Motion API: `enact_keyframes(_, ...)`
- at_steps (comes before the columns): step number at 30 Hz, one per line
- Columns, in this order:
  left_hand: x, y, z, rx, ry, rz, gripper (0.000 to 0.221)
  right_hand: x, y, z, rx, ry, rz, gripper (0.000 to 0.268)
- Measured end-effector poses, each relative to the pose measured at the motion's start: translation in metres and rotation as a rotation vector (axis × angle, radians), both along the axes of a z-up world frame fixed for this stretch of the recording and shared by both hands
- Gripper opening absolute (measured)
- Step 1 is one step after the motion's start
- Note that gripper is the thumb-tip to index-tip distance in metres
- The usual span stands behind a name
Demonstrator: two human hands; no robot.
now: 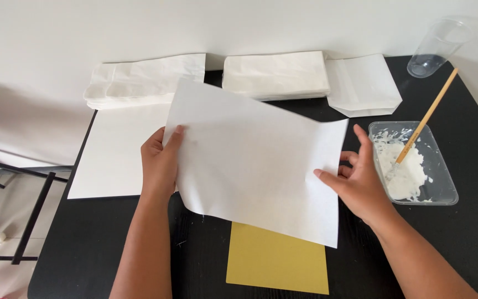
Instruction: Folding a white sheet around a template and applying glue with a brush to create a bag tube.
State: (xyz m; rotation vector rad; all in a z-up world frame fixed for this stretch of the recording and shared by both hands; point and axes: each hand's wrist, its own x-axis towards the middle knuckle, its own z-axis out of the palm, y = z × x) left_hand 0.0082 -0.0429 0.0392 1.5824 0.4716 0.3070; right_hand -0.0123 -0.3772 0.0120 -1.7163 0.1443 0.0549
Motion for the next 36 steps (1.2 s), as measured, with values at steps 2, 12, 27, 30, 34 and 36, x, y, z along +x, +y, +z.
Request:
enact_keyframes(2,-0.001,-0.002,-0.001,-0.059,-0.042,0.018,0.032,-0.001,0.001,-0.002,0.065,-0.039,-0.049,0.108)
enact_keyframes(12,-0.014,-0.023,0.031,-0.642,0.039,-0.01,0.069,0.005,-0.017,-0.001,-0.117,-0.189,-0.168,0.018)
enact_keyframes(27,0.024,-0.053,-0.085,0.789,-0.191,-0.466,0.035,0.024,-0.091,0.014,0.006,-0.663,-0.275,0.036)
enact_keyframes(30,0.025,-0.064,-0.074,0.882,-0.141,-0.618,0.044,0.029,-0.106,0.007,0.022,-0.676,-0.244,0.038)
enact_keyframes(34,0.032,-0.066,-0.081,0.911,-0.149,-0.611,0.046,0.045,-0.137,-0.012,0.119,-0.576,-0.312,0.038)
enact_keyframes(36,0.036,-0.063,-0.089,0.96,-0.232,-0.535,0.039,0.042,-0.136,-0.002,0.248,-0.447,-0.396,0.051)
